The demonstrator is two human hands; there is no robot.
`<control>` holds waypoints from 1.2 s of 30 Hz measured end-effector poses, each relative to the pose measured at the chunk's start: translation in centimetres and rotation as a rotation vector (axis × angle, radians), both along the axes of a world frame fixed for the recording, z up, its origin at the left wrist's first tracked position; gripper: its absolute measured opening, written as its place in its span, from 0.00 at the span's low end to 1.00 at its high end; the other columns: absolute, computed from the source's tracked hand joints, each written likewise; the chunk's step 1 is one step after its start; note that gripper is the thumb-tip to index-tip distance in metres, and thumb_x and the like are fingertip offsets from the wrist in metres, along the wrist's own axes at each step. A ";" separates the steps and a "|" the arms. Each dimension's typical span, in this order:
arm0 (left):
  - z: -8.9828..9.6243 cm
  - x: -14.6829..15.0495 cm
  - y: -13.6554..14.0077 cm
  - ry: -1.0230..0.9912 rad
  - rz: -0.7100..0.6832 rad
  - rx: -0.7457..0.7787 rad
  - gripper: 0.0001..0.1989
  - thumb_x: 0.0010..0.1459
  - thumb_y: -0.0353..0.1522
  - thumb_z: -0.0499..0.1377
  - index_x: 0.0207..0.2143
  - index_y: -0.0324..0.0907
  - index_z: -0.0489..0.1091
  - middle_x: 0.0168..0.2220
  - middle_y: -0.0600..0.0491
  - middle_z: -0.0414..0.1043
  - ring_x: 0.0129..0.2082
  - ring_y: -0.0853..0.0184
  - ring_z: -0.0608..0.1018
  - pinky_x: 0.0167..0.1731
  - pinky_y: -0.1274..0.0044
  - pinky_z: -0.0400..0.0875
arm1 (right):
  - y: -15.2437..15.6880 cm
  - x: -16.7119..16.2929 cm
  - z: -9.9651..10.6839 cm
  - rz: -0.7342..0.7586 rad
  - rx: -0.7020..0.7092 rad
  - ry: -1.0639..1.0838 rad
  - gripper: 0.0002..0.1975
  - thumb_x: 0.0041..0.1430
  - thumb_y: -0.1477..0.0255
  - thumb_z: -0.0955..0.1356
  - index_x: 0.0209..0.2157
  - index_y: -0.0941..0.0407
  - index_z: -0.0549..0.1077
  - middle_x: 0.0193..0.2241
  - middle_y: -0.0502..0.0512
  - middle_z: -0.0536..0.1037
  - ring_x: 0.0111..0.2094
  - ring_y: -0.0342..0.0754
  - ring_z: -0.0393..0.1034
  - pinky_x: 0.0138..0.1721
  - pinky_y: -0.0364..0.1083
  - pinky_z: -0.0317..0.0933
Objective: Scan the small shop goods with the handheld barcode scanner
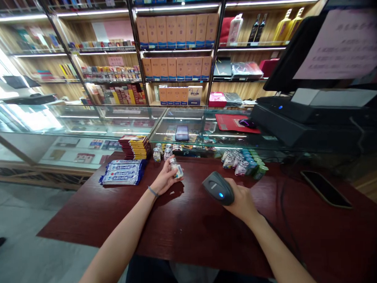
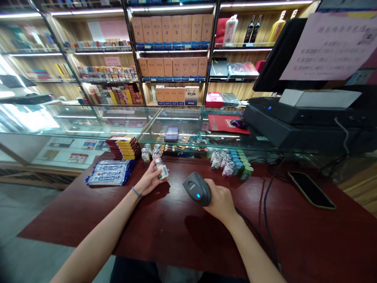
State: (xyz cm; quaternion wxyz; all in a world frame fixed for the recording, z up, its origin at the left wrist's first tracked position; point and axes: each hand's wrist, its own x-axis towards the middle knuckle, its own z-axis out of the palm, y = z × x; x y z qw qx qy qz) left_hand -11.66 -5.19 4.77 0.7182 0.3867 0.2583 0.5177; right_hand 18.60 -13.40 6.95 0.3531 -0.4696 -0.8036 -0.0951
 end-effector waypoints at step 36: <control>-2.5 22.7 4.1 0.788 0.279 0.733 0.28 0.52 0.21 0.64 0.54 0.46 0.68 0.47 0.48 0.66 0.47 0.59 0.73 0.52 0.64 0.71 | 2.2 7.6 0.2 -0.459 0.204 0.826 0.20 0.51 0.63 0.73 0.43 0.54 0.68 0.31 0.57 0.79 0.35 0.55 0.78 0.38 0.49 0.72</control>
